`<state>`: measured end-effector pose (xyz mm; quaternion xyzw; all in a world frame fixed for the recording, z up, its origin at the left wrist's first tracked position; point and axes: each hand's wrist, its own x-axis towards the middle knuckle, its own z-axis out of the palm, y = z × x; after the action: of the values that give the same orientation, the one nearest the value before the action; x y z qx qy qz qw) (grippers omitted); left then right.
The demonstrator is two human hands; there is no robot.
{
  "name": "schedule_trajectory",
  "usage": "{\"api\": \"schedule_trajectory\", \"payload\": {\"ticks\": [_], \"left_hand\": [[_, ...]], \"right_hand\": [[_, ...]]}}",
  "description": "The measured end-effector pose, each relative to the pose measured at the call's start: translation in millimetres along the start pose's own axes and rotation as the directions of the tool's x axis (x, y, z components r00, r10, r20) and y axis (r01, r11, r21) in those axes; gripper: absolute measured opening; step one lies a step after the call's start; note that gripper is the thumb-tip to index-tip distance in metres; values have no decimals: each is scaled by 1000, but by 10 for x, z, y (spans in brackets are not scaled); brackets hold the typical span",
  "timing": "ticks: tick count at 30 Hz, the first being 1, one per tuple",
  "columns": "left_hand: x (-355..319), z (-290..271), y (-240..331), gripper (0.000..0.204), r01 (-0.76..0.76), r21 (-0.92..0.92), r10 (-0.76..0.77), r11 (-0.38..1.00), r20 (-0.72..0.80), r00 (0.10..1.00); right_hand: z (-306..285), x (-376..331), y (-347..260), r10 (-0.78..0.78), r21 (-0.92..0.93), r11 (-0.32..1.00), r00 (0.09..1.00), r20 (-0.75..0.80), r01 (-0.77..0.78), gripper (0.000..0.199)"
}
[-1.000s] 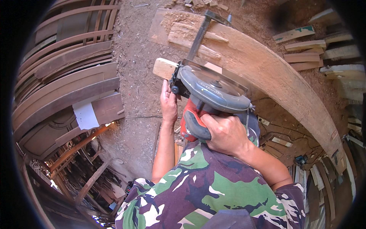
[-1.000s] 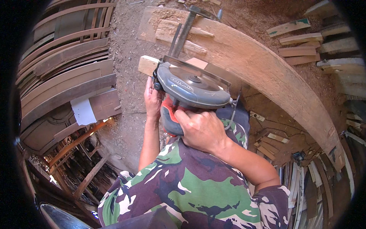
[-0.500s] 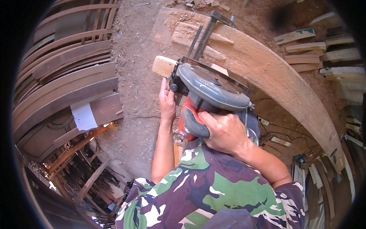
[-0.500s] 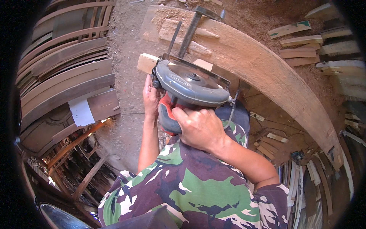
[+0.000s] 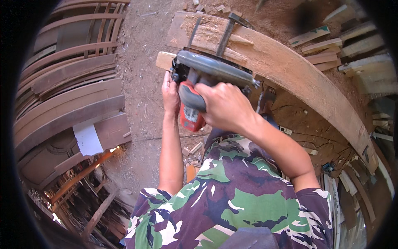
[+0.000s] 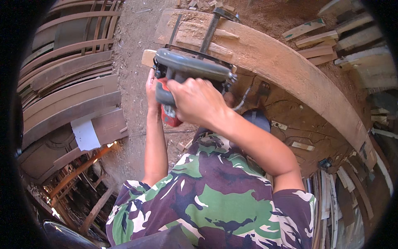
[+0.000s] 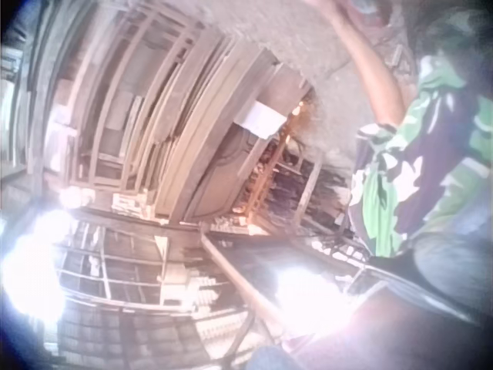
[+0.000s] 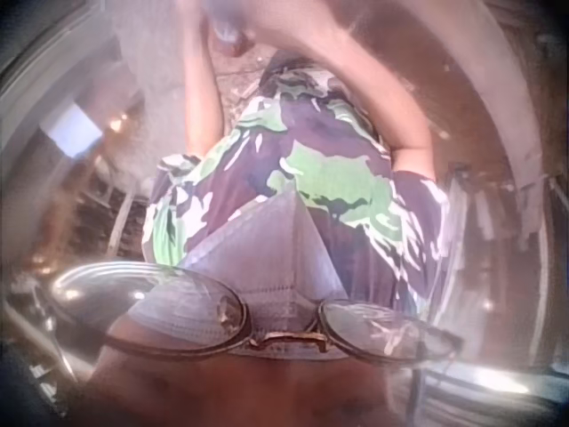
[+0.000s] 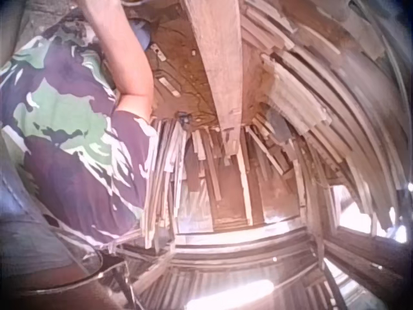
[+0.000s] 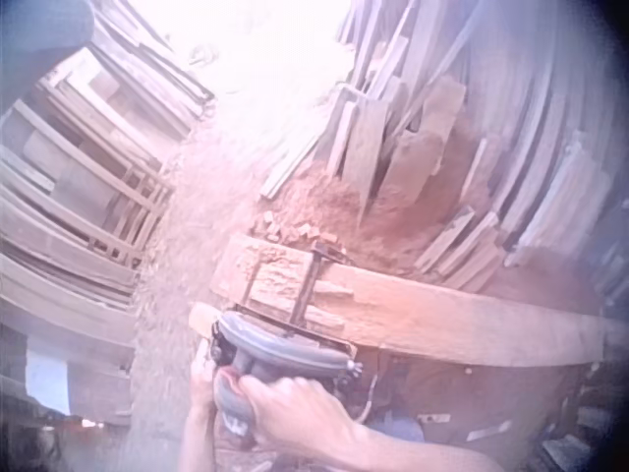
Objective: The person uses a circular saw to cut through a large piece of lumber secured by a clamp, then removes the cut section.
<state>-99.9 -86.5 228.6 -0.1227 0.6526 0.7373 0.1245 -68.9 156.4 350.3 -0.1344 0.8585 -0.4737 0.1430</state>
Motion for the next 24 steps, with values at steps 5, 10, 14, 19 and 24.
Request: {"api": "schedule_trajectory", "payload": {"ticks": [5,10,14,19,24], "left_hand": [[154,-654,171,44,-92,25,93,995,-21,995],[-426,-907,392,46,-157,-115,155,981,-31,987],[-1153,-1058,82,49,-116,-252,97,961,-87,991],[-1773,-1177,-24,46,-115,-212,118,970,-1,993],[-1973,-1311,442,47,-135,-40,138,990,102,985]], "right_hand": [[271,378,-338,-105,-91,990,995,-6,104,25],[429,36,-880,-217,-225,941,960,178,255,32],[527,-514,-1252,-267,-240,915,933,243,324,34],[852,-1059,-1593,-214,-258,923,938,273,286,26],[1174,-1443,-1851,-120,-169,976,989,86,134,28]]}}
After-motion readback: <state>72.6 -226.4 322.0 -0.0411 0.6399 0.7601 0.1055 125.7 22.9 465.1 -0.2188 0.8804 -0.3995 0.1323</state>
